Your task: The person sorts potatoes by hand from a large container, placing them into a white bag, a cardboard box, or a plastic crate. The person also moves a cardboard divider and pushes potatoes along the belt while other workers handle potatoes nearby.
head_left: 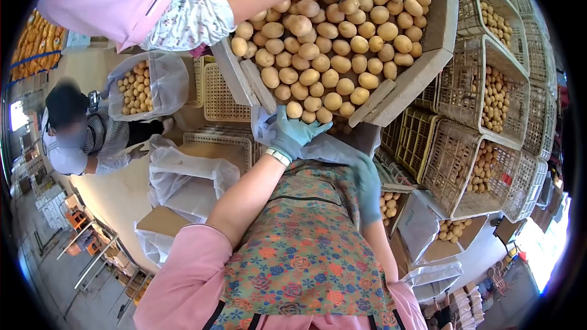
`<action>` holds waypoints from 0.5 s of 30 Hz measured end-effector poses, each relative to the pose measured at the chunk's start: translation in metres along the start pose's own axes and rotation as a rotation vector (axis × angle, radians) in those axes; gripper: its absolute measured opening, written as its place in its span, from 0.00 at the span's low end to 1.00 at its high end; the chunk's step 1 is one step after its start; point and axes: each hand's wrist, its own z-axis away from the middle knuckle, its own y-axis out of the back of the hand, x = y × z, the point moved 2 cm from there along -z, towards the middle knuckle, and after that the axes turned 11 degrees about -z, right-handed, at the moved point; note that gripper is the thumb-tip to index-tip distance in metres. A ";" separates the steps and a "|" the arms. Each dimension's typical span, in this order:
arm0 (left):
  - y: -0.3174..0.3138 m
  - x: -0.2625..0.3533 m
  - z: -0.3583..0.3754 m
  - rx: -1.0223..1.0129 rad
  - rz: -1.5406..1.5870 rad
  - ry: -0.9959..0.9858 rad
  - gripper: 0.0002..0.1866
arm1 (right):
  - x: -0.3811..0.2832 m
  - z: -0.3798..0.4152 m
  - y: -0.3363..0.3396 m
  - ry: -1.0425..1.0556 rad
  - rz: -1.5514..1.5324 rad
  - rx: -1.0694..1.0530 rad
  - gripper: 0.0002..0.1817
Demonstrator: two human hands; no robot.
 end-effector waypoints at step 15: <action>0.038 0.002 -0.008 -0.185 0.031 -0.013 0.35 | -0.076 -0.106 -0.106 0.671 1.308 -0.331 0.27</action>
